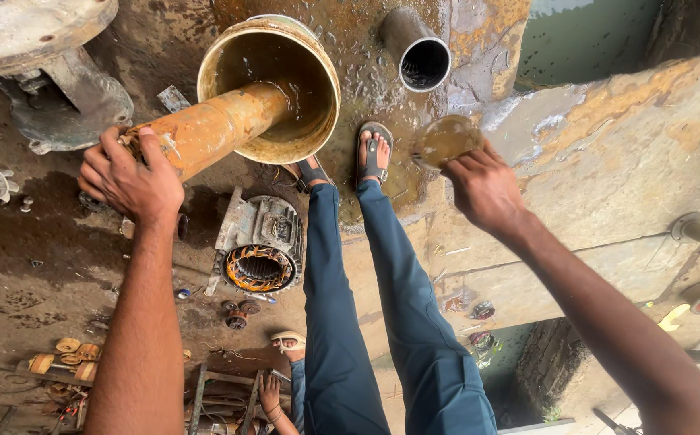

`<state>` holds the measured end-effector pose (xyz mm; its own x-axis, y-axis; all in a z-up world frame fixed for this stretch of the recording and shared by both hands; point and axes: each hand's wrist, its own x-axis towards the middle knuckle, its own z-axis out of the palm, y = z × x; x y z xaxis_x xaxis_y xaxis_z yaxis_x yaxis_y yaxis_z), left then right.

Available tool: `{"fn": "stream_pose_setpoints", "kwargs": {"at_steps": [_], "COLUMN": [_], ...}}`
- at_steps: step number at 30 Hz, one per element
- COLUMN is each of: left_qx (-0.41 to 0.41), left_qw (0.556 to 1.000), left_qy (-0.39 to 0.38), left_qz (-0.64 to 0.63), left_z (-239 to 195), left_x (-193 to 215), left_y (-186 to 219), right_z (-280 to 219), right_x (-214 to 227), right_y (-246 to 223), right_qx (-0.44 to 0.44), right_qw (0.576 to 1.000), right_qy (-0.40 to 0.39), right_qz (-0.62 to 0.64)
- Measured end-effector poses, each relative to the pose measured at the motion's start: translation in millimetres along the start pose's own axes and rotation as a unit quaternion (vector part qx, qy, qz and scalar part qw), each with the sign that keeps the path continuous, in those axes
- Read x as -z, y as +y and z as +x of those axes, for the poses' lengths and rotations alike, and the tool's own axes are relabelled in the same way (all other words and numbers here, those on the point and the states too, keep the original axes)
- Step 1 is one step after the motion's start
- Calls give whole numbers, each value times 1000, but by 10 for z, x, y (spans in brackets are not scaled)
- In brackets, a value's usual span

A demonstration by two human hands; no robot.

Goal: The person repeatedly scoops water from a bucket with a small can and pours it over a cylindrical metal part to rinse it. They also rinse their hands and the can itself using water from a nearby pipe.

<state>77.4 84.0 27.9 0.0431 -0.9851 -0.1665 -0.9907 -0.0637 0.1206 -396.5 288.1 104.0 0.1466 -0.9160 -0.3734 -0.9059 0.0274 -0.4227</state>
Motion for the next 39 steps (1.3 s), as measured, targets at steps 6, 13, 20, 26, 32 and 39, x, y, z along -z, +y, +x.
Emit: {"fn": "stream_pose_setpoints", "kwargs": {"at_steps": [6,13,20,26,32,39], "left_qx": [-22,-2,6,8,17,21], "left_qw": [1000,999,999,1000,999,999], "left_qy": [-1,-33,-43,-25,-28,-38], "left_qz": [4,9,8,10,13,7], "left_z": [-7,15,15,7,12,17], "left_x": [22,41,45,39,22,16], "left_y": [-30,-6,-10,10,22,36], "right_z": [1,85,85,229,415,545], "right_x": [-269,-684,-831,-707,-568,-506], "right_y": [329,559,593,497,370,346], "right_qx": [-21,-135,-106,-112,-126,-143], "right_qw": [998,955,961,950,944,949], "right_qy": [-61,-259,-249,-284,-294,-277], "right_qz": [-25,-45,-52,-66,-75,-42]}}
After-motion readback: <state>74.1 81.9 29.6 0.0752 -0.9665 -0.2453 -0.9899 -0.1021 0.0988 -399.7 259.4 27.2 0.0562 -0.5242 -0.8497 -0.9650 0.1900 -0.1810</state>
